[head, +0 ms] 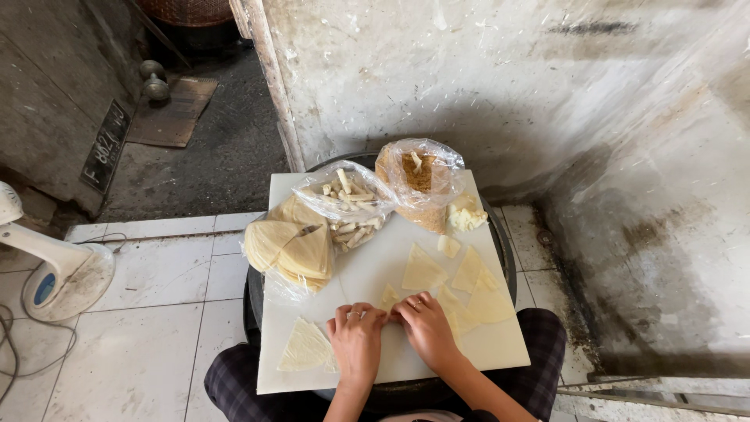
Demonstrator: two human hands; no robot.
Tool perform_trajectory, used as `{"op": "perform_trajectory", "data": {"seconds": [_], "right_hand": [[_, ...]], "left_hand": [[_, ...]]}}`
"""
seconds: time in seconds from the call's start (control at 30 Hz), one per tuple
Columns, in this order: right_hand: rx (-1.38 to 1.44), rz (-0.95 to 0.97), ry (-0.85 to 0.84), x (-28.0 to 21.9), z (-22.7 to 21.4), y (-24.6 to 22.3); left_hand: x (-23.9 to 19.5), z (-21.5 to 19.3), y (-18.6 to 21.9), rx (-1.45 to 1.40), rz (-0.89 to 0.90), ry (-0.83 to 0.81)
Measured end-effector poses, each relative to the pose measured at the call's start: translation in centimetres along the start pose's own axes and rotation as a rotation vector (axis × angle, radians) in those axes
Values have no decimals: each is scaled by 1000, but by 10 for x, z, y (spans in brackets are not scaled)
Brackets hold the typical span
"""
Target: The person places triangular sheets of dough on a white cutting board, adds a brown granular filling and a white cylindrical filling to each sheet, and folds them into triangular packets. The person repeats this process for multiple units.
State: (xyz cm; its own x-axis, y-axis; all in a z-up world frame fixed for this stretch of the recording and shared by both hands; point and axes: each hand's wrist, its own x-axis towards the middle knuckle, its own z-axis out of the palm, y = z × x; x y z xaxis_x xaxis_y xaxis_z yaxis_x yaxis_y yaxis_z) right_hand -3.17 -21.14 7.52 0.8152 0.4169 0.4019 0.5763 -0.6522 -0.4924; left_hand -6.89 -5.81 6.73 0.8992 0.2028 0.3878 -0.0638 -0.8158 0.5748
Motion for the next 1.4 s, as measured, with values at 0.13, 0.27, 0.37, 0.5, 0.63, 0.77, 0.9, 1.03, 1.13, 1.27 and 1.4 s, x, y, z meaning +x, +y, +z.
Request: {"op": "perform_trajectory", "data": {"seconds": [0.13,0.27,0.37,0.5,0.63,0.77,0.9,1.03,1.13,1.27,1.4], "right_hand": [[-103,-42,0,1,4,0],[-87,-11,-119,0,-2,1],[24,25,-61,1,-5,0],[-167,-46,-157,-7,-9,-10],[-456,-179,-250,-21,-10,-21],[-546,-193,-194,1,5,-8],[-482,-101,-205,35,18,12],[-206,-26,-255,43,5,19],[-89,25,-203,41,3,13],[70,-56,77,51,-2,7],[342,-252,558,98,-16,7]], "left_hand": [[4,6,-2,-1,-26,-8],[1,5,-2,19,-58,-99],[-4,5,0,13,-101,-100],[-1,7,3,-43,-208,-102],[-5,3,6,-104,-142,37],[-17,-3,4,-143,-107,172],[-29,-12,-5,-56,-93,209],[-38,-20,-11,28,-99,286],[-40,-19,-15,27,-100,284],[-35,-17,-14,40,-14,138],[-36,-22,-12,27,72,116]]}}
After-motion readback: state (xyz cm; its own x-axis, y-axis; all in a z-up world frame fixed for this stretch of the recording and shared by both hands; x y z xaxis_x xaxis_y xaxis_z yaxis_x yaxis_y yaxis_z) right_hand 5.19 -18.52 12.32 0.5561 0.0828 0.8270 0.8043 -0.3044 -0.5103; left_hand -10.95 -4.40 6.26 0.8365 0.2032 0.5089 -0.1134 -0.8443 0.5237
